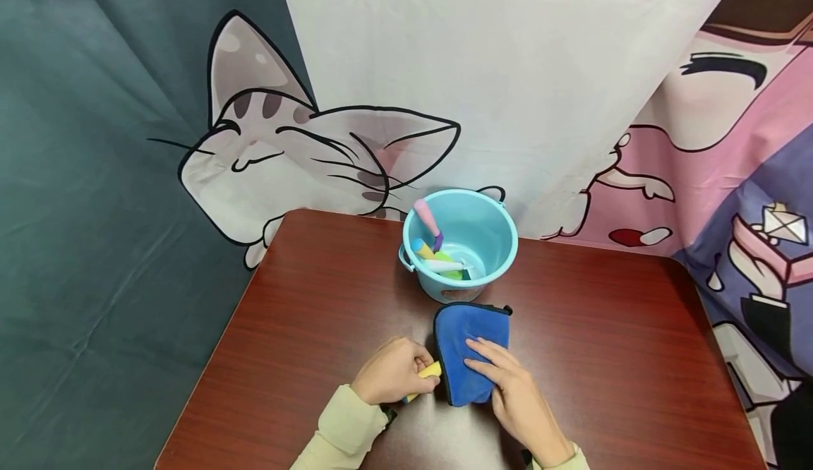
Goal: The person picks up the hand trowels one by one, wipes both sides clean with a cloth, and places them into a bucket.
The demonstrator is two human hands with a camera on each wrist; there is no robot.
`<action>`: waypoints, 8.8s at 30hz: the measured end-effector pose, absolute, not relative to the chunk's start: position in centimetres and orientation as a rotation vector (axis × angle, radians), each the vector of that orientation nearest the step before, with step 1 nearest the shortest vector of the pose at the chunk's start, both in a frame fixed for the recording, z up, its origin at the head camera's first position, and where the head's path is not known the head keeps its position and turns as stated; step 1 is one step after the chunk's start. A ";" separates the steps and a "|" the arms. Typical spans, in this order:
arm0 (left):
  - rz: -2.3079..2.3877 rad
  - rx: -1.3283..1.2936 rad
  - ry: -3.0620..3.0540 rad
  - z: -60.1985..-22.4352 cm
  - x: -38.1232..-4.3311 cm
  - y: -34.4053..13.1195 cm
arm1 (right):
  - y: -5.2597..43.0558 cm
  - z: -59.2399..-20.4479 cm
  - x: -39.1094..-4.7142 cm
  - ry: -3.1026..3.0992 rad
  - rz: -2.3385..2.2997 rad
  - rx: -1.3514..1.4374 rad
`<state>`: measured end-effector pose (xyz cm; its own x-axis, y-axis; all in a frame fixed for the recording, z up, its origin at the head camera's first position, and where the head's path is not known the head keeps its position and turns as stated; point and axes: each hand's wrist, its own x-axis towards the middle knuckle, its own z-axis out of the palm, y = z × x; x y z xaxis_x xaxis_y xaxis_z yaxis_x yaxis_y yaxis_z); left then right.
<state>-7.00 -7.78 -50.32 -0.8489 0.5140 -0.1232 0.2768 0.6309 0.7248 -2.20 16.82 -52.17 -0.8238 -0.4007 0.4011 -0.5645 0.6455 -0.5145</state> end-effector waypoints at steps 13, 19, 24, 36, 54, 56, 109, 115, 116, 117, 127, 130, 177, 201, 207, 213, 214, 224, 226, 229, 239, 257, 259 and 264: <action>1.080 0.636 2.522 -50.3 -6.8 -7.9 | 17.6 -52.7 -2.6 -2.569 0.850 0.623; 1.094 0.635 2.518 -50.5 -6.7 -7.9 | 18.2 -52.6 -2.9 -2.532 0.824 0.568; 1.097 0.632 2.512 -50.5 -6.6 -8.0 | 18.8 -52.5 -3.0 -2.508 0.832 0.507; 1.113 0.572 2.502 -50.8 -6.7 -8.1 | 20.1 -52.0 -3.1 -2.280 0.965 0.376; 1.123 0.533 2.509 -51.4 -6.9 -7.6 | 16.8 -51.3 -2.2 -2.108 1.100 0.734; 1.123 0.525 2.504 -51.5 -6.9 -7.6 | 16.5 -51.3 -2.2 -2.097 1.113 0.755; 1.070 0.537 2.495 -51.1 -6.4 -8.1 | 18.4 -53.8 -3.2 -2.453 0.833 0.480; 1.096 0.535 2.471 -51.2 -6.5 -8.3 | 19.6 -53.0 -3.2 -2.404 0.859 0.317; 1.107 0.534 2.463 -51.2 -6.5 -8.4 | 19.8 -52.8 -3.2 -2.393 0.866 0.292; 1.119 0.534 2.456 -51.3 -6.5 -8.4 | 20.0 -52.6 -3.2 -2.385 0.872 0.270; 1.168 0.514 2.480 -51.2 -6.8 -8.7 | 21.3 -51.5 -2.9 -2.400 0.890 0.144; 1.183 0.506 2.495 -51.2 -6.8 -8.7 | 21.4 -51.2 -2.8 -2.392 0.895 0.142; 1.214 0.553 2.911 -53.7 -6.1 -7.5 | 16.6 -48.6 -2.2 -2.057 1.158 0.594; 1.225 0.648 2.922 -53.1 -6.0 -7.0 | 16.9 -53.2 -2.4 -2.377 1.083 0.732; 1.265 0.663 2.872 -53.0 -6.0 -7.4 | 17.6 -53.6 -2.5 -2.447 1.084 0.647; 1.294 0.683 2.903 -53.1 -5.9 -7.6 | 18.4 -53.9 -2.9 -2.463 1.055 0.599; 1.304 0.684 2.904 -53.1 -5.9 -7.7 | 18.5 -53.9 -2.9 -2.464 1.047 0.594; 1.377 0.670 2.892 -53.1 -5.8 -8.0 | 20.1 -53.9 -3.0 -2.517 0.986 0.483; 1.394 0.666 2.887 -53.1 -5.8 -8.2 | 20.4 -53.9 -3.1 -2.514 0.967 0.451; 1.427 0.665 2.883 -53.1 -5.8 -8.4 | 21.0 -53.9 -3.1 -2.493 0.969 0.390; 1.389 0.612 2.949 -52.9 -6.1 -9.1 | 22.0 -53.3 -2.6 -2.367 0.993 0.211; 1.340 0.650 2.901 -53.6 -6.0 -7.9 | 17.1 -48.7 -2.3 -2.015 1.178 0.611; 1.336 0.661 2.901 -53.5 -6.0 -7.8 | 16.9 -49.2 -2.3 -2.035 1.185 0.629; 1.342 0.702 2.901 -53.3 -6.1 -7.4 | 16.9 -51.0 -2.1 -2.133 1.209 0.663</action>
